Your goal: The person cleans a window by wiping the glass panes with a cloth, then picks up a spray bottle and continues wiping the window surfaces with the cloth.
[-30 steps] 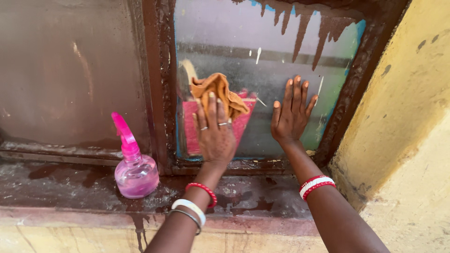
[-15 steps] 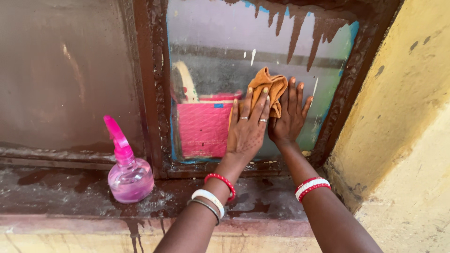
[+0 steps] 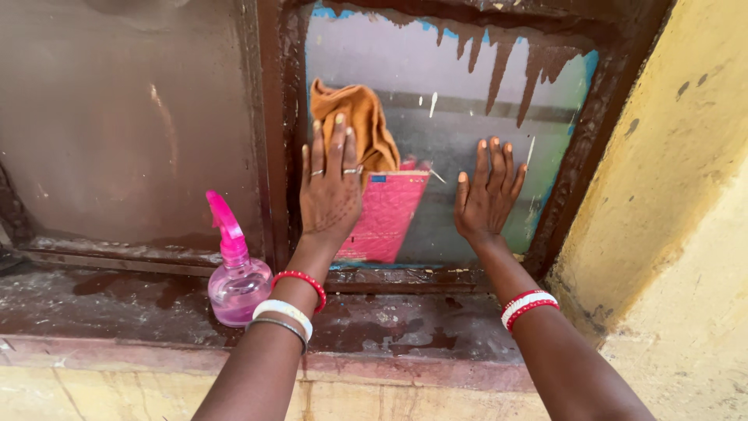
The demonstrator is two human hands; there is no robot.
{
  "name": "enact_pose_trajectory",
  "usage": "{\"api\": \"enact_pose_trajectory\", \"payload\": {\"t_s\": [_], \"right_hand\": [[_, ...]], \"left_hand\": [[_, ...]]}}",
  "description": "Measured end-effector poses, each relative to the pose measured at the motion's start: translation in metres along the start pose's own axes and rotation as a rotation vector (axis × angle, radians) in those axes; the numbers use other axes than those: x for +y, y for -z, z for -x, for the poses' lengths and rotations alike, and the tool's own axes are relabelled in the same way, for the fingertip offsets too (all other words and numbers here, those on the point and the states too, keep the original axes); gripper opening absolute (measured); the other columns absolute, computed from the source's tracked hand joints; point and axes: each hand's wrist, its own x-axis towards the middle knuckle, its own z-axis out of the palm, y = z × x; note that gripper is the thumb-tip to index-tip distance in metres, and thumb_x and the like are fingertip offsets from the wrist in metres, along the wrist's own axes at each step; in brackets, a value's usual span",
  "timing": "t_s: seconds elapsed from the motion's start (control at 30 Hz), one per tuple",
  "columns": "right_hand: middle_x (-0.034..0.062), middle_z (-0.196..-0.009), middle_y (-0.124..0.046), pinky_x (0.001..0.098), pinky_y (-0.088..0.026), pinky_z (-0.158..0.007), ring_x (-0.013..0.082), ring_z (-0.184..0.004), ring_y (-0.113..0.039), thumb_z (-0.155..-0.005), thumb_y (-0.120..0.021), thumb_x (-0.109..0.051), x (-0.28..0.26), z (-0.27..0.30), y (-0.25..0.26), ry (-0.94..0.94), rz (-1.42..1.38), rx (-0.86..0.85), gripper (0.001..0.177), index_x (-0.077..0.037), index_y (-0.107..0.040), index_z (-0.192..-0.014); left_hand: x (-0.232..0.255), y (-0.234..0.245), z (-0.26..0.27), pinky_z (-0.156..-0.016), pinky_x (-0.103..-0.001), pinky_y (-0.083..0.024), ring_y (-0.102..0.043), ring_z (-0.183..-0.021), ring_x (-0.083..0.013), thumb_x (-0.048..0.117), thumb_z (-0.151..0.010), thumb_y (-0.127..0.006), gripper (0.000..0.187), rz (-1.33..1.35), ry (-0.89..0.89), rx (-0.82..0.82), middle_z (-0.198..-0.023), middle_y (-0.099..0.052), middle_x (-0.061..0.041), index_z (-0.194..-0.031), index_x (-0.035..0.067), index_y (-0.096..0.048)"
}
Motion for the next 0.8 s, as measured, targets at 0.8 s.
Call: {"api": "enact_pose_trajectory", "payload": {"t_s": [0.8], "right_hand": [[0.0103,-0.171,-0.03,0.0591,-0.005,-0.128,0.034,-0.161,-0.02,-0.113,-0.039,-0.034,0.028,-0.057,0.02,0.063,-0.042,-0.046,0.055,-0.01,-0.038,-0.163]], "left_hand": [[0.115,-0.061,-0.021,-0.122,-0.065,-0.029,-0.028,-0.151,-0.0443,0.023,-0.096,-0.063,0.066,0.204,0.202,0.167,-0.165,-0.029,-0.016,-0.153,-0.001,-0.037]]}}
